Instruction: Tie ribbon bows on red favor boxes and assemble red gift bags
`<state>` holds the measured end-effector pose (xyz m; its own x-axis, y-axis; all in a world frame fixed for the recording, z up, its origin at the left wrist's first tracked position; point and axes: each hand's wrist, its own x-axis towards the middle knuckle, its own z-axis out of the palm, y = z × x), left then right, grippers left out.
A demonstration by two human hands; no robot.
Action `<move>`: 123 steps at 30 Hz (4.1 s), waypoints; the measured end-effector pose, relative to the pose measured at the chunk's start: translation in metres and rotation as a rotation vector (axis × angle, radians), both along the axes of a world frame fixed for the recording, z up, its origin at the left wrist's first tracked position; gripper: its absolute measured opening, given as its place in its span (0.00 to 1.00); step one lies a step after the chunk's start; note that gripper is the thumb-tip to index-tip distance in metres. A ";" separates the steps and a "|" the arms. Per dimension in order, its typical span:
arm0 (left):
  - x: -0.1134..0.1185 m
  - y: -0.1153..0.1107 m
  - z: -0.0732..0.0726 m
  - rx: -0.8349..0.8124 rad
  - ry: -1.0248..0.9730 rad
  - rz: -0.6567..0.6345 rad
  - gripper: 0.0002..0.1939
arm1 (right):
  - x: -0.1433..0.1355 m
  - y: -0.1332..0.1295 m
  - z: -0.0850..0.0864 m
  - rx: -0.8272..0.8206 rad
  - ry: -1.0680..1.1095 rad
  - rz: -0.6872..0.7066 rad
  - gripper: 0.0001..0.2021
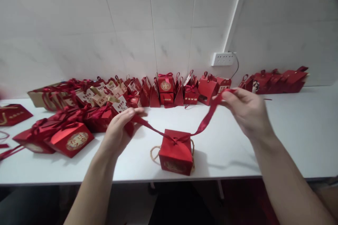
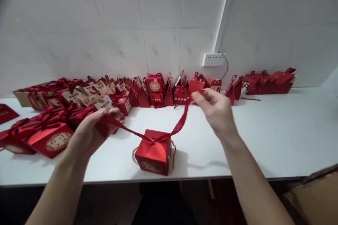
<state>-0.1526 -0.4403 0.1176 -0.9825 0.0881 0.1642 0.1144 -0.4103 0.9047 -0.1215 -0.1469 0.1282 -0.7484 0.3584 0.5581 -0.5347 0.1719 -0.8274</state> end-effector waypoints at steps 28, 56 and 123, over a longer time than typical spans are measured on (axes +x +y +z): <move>-0.016 0.004 0.023 -0.620 0.444 0.332 0.13 | 0.020 -0.009 0.059 0.369 0.005 0.155 0.13; 0.017 0.023 -0.056 -0.814 0.179 -0.340 0.17 | 0.027 -0.034 -0.054 0.673 -0.631 0.393 0.12; 0.010 0.008 -0.088 -0.337 -0.143 -0.645 0.19 | 0.031 -0.018 -0.087 0.125 -0.850 0.886 0.22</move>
